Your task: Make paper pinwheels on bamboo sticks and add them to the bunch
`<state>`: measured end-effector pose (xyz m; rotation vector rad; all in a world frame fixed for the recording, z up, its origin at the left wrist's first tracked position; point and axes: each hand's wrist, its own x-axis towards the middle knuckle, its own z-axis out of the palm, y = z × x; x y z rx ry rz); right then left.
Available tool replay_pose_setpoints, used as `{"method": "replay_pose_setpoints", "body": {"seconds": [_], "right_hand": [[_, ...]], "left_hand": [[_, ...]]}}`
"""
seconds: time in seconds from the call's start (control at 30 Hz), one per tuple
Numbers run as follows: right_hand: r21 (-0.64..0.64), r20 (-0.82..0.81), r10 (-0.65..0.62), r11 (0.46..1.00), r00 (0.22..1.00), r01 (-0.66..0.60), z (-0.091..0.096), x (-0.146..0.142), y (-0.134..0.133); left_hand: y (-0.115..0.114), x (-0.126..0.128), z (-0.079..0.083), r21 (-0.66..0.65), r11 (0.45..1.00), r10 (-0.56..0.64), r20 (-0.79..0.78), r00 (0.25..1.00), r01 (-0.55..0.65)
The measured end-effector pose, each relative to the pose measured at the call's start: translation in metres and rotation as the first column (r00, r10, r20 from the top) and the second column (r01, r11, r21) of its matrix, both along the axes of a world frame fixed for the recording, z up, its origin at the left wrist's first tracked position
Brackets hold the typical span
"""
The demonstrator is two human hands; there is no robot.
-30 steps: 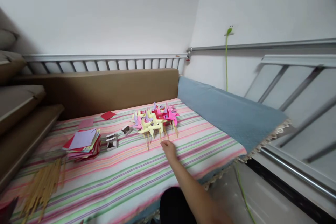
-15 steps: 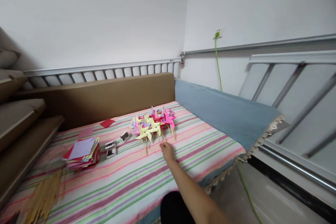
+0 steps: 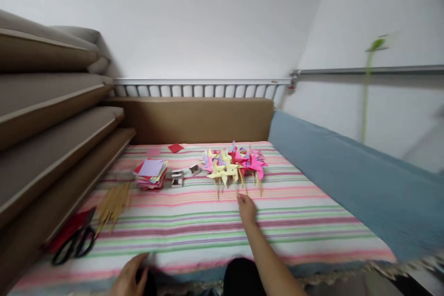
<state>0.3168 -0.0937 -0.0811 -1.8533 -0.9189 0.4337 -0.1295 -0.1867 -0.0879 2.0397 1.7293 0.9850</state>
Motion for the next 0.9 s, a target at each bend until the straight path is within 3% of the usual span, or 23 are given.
{"method": "replay_pose_setpoints", "body": {"seconds": [0.17, 0.27, 0.37, 0.57, 0.67, 0.77, 0.9], "right_hand": [[0.127, 0.034, 0.054, 0.990, 0.998, -0.058, -0.007, -0.026, -0.025], [0.194, 0.086, 0.186, 0.961, 0.979, -0.200, -0.001, -0.061, -0.033], [0.212, 0.167, 0.344, 0.903, 0.924, -0.374, 0.017, -0.105, -0.027], [0.128, 0.396, 0.558, 0.753, 0.729, -0.646, 0.079, -0.189, 0.028], [0.046, 0.509, 0.582, 0.717, 0.634, -0.696, 0.106, -0.220, 0.065], [-0.032, 0.587, 0.586, 0.706, 0.558, -0.708, 0.120, -0.243, 0.100], [-0.101, 0.642, 0.589, 0.699, 0.490, -0.708, 0.123, -0.262, 0.133]], "left_hand": [[-0.014, 0.010, 0.006, 0.022, 1.000, 0.024, -0.078, 0.997, -0.022], [-0.017, 0.012, 0.009, 0.037, 0.999, 0.002, -0.055, 0.998, 0.000], [-0.018, 0.012, 0.011, 0.045, 0.999, -0.019, -0.025, 1.000, 0.020], [-0.019, 0.010, 0.011, 0.064, 0.998, -0.012, -0.014, 1.000, 0.012], [-0.018, 0.008, 0.008, 0.094, 0.995, -0.011, -0.034, 0.999, 0.014], [-0.017, 0.006, 0.005, 0.149, 0.989, -0.003, -0.067, 0.998, 0.013], [-0.015, 0.004, 0.006, 0.235, 0.972, 0.002, -0.099, 0.995, 0.021]]}}
